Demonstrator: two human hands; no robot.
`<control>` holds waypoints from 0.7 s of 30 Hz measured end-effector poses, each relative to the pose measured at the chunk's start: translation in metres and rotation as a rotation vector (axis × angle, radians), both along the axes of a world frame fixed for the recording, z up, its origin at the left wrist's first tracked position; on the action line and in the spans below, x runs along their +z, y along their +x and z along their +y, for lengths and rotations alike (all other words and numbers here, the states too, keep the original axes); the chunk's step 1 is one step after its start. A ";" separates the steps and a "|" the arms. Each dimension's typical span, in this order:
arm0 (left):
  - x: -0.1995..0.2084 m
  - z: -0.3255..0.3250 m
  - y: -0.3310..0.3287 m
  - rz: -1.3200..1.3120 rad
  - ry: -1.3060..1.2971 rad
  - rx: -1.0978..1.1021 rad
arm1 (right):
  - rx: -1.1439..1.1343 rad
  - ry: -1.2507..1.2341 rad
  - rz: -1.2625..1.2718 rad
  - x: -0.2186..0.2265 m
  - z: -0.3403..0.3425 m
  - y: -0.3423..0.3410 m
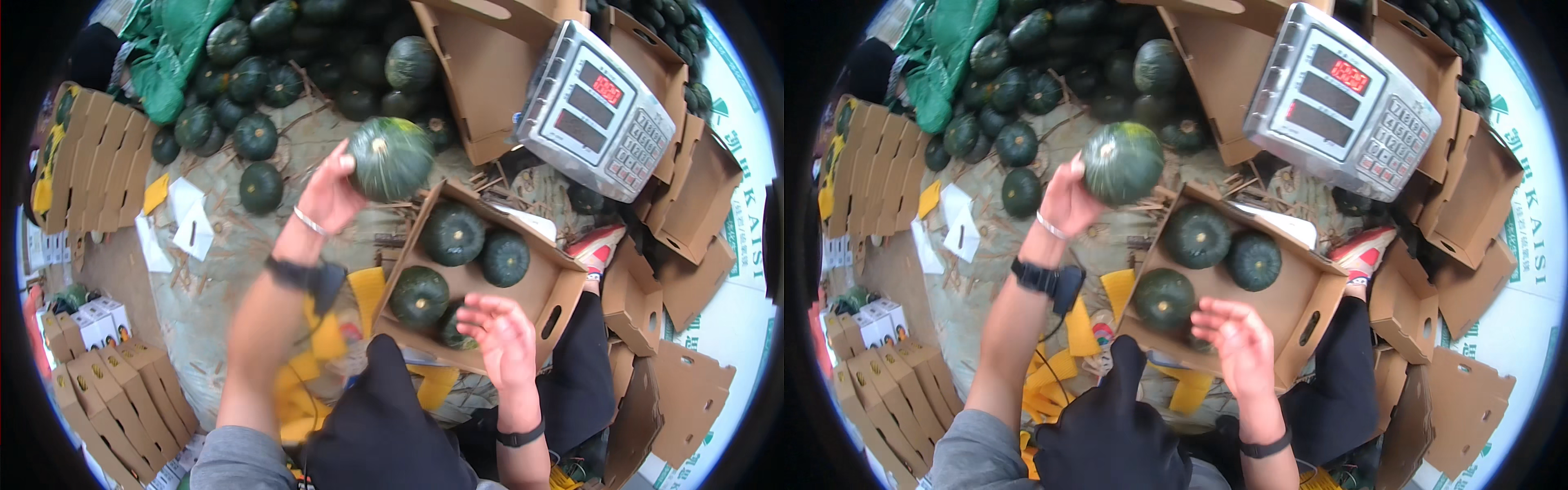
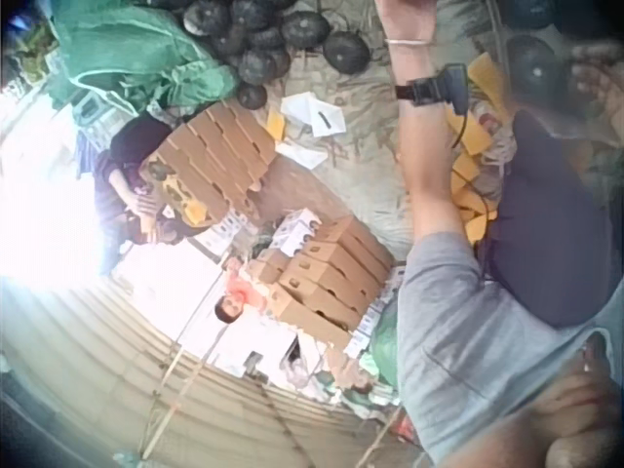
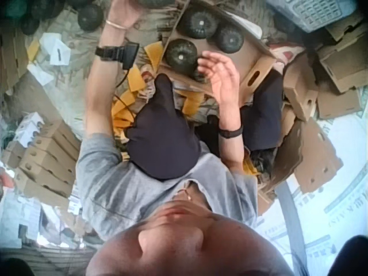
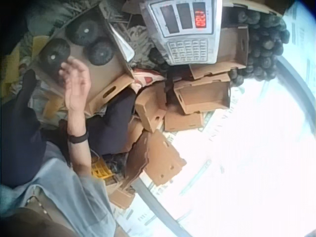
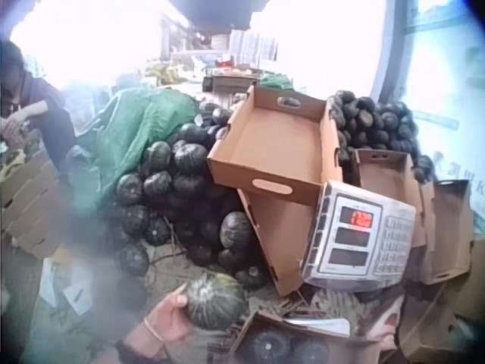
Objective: Weighing green squashes, wrapping them in foam nets, and packing them into cardboard boxes.
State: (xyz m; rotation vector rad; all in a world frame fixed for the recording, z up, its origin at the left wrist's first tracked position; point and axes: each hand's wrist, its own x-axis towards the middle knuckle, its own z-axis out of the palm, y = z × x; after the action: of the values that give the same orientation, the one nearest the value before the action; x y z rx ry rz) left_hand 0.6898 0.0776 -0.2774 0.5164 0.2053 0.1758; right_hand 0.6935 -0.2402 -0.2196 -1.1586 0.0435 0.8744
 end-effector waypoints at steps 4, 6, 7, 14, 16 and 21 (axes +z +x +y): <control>0.040 -0.049 -0.052 -0.006 0.763 -0.301 | -0.010 0.422 0.428 0.016 0.036 -0.009; 0.030 -0.039 -0.063 0.186 1.301 -0.332 | 0.122 0.428 0.339 0.022 0.020 -0.013; -0.002 -0.016 -0.068 0.311 1.710 -0.236 | 0.135 0.439 0.295 0.019 0.004 -0.015; -0.137 0.136 -0.111 1.153 2.077 0.065 | -0.321 -0.374 -0.226 -0.011 -0.075 0.037; -0.141 0.162 -0.125 0.989 2.016 0.154 | -0.081 -0.928 -0.963 -0.038 -0.070 0.057; -0.055 0.039 -0.086 0.568 0.613 0.081 | 0.368 -1.625 -1.286 -0.059 -0.068 0.073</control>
State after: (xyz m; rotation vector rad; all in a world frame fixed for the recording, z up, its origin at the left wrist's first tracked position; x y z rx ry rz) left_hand 0.6042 0.1169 -0.3320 1.1663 0.7394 0.1670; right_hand 0.7666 -0.3083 -0.2790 -3.1463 -0.6407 0.0553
